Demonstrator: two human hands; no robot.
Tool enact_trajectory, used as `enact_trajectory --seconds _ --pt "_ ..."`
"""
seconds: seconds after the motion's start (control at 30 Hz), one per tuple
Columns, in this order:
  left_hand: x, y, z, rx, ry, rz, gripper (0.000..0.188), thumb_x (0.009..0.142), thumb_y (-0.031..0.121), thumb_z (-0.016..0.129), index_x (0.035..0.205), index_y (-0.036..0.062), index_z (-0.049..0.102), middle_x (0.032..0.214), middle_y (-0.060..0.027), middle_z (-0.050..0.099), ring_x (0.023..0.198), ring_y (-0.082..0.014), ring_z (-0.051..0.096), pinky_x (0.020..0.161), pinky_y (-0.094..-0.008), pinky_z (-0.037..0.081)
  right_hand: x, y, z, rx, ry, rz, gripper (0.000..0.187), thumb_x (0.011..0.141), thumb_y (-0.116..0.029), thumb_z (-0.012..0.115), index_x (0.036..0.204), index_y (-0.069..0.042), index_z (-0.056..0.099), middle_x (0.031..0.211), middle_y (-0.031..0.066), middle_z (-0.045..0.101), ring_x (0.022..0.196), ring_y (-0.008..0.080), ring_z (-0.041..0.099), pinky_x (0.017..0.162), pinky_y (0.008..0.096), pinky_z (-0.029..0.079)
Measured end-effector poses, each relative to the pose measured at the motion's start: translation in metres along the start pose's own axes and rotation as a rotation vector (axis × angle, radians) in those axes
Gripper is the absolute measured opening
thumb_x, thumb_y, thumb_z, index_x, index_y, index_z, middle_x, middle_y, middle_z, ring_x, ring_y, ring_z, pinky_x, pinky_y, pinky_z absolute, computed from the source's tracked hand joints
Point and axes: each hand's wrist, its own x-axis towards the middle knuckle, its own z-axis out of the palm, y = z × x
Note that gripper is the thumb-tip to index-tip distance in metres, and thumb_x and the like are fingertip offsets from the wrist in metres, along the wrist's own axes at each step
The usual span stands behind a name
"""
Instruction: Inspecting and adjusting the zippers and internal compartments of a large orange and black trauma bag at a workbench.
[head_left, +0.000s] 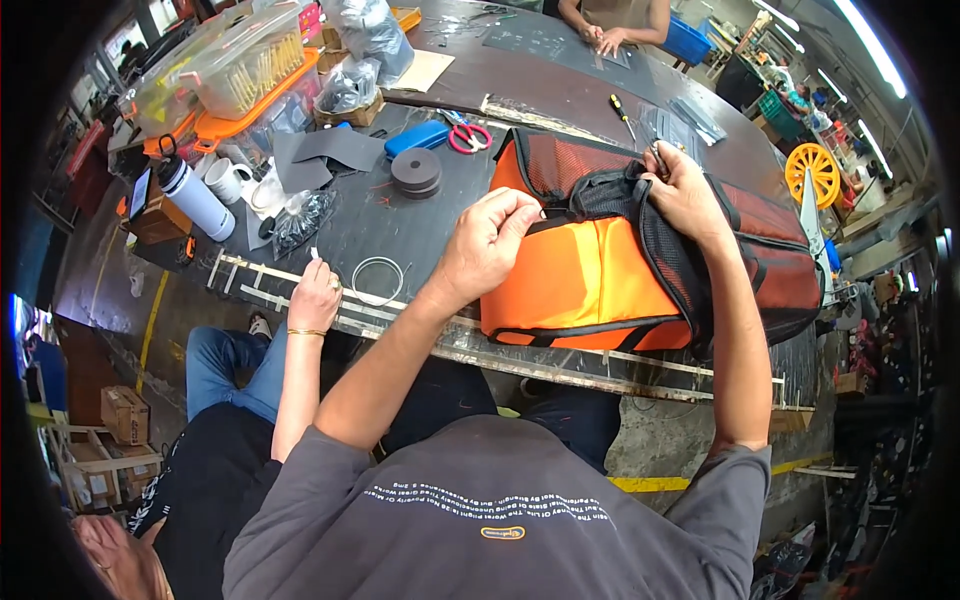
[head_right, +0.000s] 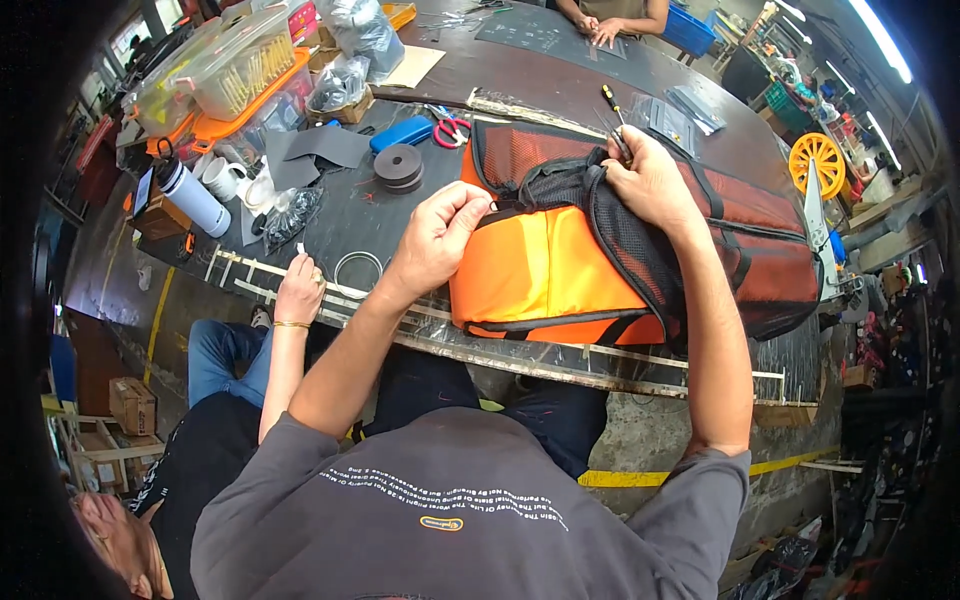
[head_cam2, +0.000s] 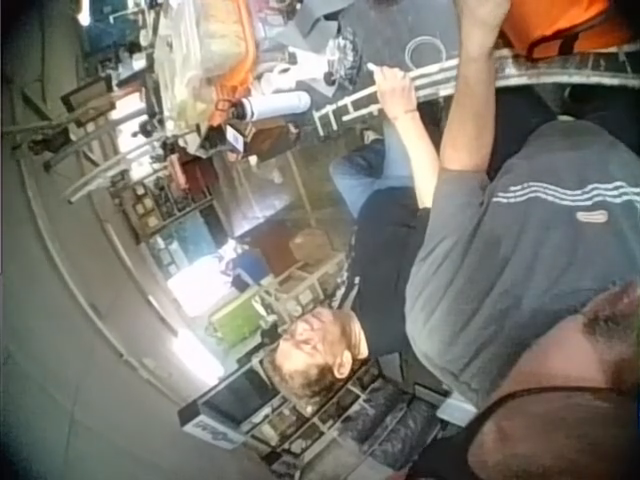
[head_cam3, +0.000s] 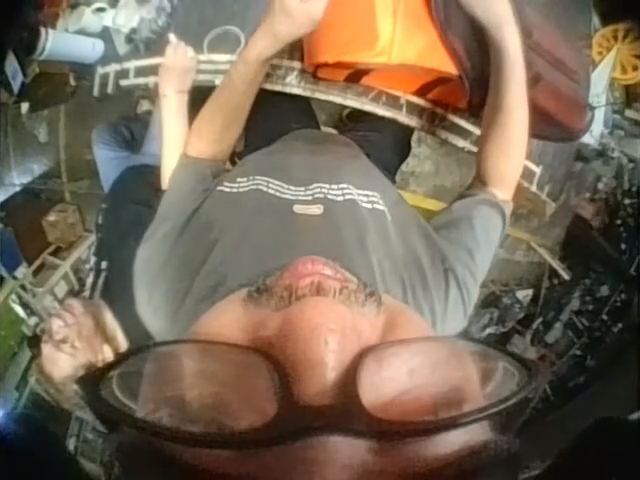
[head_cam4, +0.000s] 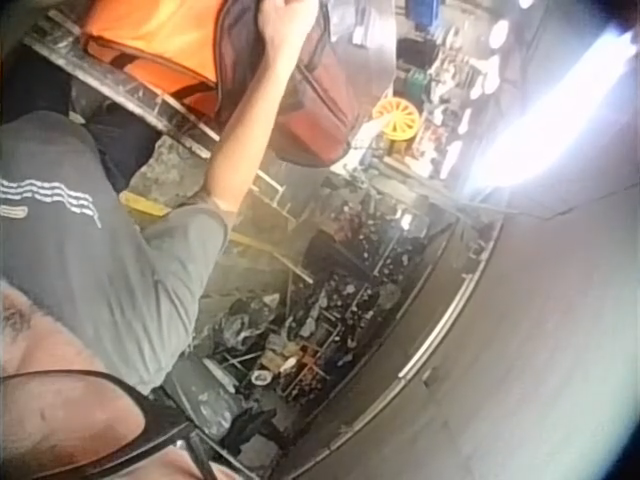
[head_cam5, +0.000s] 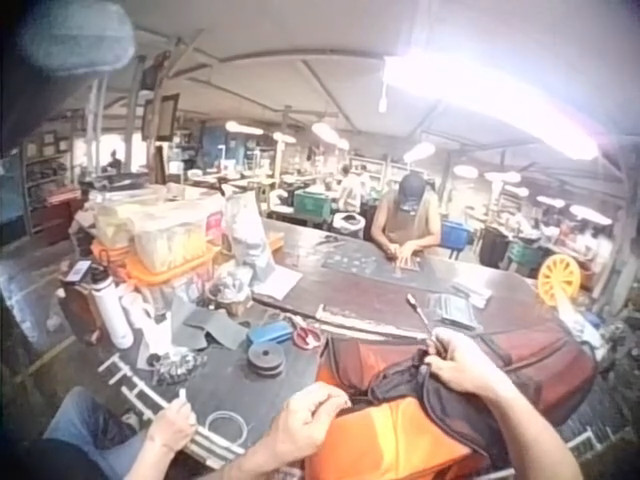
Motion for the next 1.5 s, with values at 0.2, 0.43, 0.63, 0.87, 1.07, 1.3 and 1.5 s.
enact_trajectory --seconds 0.2,0.43,0.63,0.87,1.07,1.3,1.5 --pt "-0.001 0.014 -0.008 -0.021 0.112 0.107 0.016 0.099 -0.003 0.074 0.112 0.0040 0.079 0.090 -0.0050 0.070 0.077 -0.0110 0.065 0.069 -0.0294 0.055 -0.004 0.004 -0.006 -0.027 0.044 0.039 0.015 0.094 -0.003 0.072 0.099 -0.001 0.057 0.086 0.0006 0.054 0.081 0.0099 0.051 0.075 0.0297 0.049" --pt "0.002 0.011 -0.012 0.255 0.031 0.415 0.025 0.095 -0.001 0.078 0.119 0.0071 0.083 0.096 -0.0064 0.074 0.073 -0.0140 0.066 0.065 -0.0307 0.053 -0.010 -0.026 -0.033 0.043 0.144 0.106 0.031 0.093 -0.015 0.083 0.102 -0.001 0.057 0.089 -0.0017 0.055 0.084 0.0093 0.052 0.076 0.0281 0.048" --pt "0.000 0.023 0.005 0.241 0.107 0.204 0.002 0.097 0.001 0.074 0.097 0.0027 0.073 0.084 -0.0033 0.067 0.068 -0.0128 0.064 0.062 -0.0293 0.051 -0.053 -0.135 -0.022 0.573 0.288 -0.120 0.036 0.114 -0.034 0.063 0.135 -0.004 0.064 0.091 -0.0042 0.054 0.078 0.0038 0.050 0.068 0.0238 0.047" --pt "-0.001 0.006 0.018 -0.340 0.059 -0.180 0.010 0.108 0.006 0.064 0.101 0.0030 0.070 0.082 0.0103 0.058 0.069 0.0025 0.045 0.058 -0.0199 0.035 -0.066 -0.137 0.025 0.282 -0.113 -0.376 0.029 0.110 -0.017 0.071 0.132 0.000 0.066 0.104 0.0071 0.069 0.090 0.0153 0.066 0.083 0.0339 0.056" --pt "-0.009 0.021 0.019 -0.333 0.093 -0.212 0.012 0.109 0.008 0.064 0.100 0.0029 0.071 0.075 0.0118 0.055 0.066 0.0025 0.044 0.057 -0.0210 0.035 -0.045 -0.112 -0.007 -0.093 -0.173 -0.414 0.031 0.092 -0.013 0.084 0.119 0.002 0.080 0.097 0.0196 0.079 0.089 0.0325 0.076 0.083 0.0402 0.058" --pt "-0.012 0.016 0.015 -0.489 0.027 -0.337 0.010 0.112 0.011 0.065 0.112 0.0027 0.072 0.103 0.0032 0.072 0.094 -0.0038 0.065 0.085 -0.0221 0.054 -0.014 -0.107 -0.012 -0.220 -0.329 -0.606 0.025 0.090 -0.011 0.083 0.112 0.001 0.080 0.087 0.0166 0.074 0.074 0.0349 0.068 0.070 0.0416 0.055" --pt "-0.008 0.018 0.014 -0.592 0.030 -0.357 0.010 0.111 0.013 0.068 0.113 0.0036 0.072 0.105 0.0021 0.073 0.094 -0.0049 0.067 0.087 -0.0227 0.055 -0.012 -0.131 -0.016 -0.155 -0.382 -0.362 0.024 0.088 -0.015 0.086 0.102 0.000 0.075 0.090 0.0137 0.077 0.080 0.0277 0.072 0.075 0.0383 0.056"
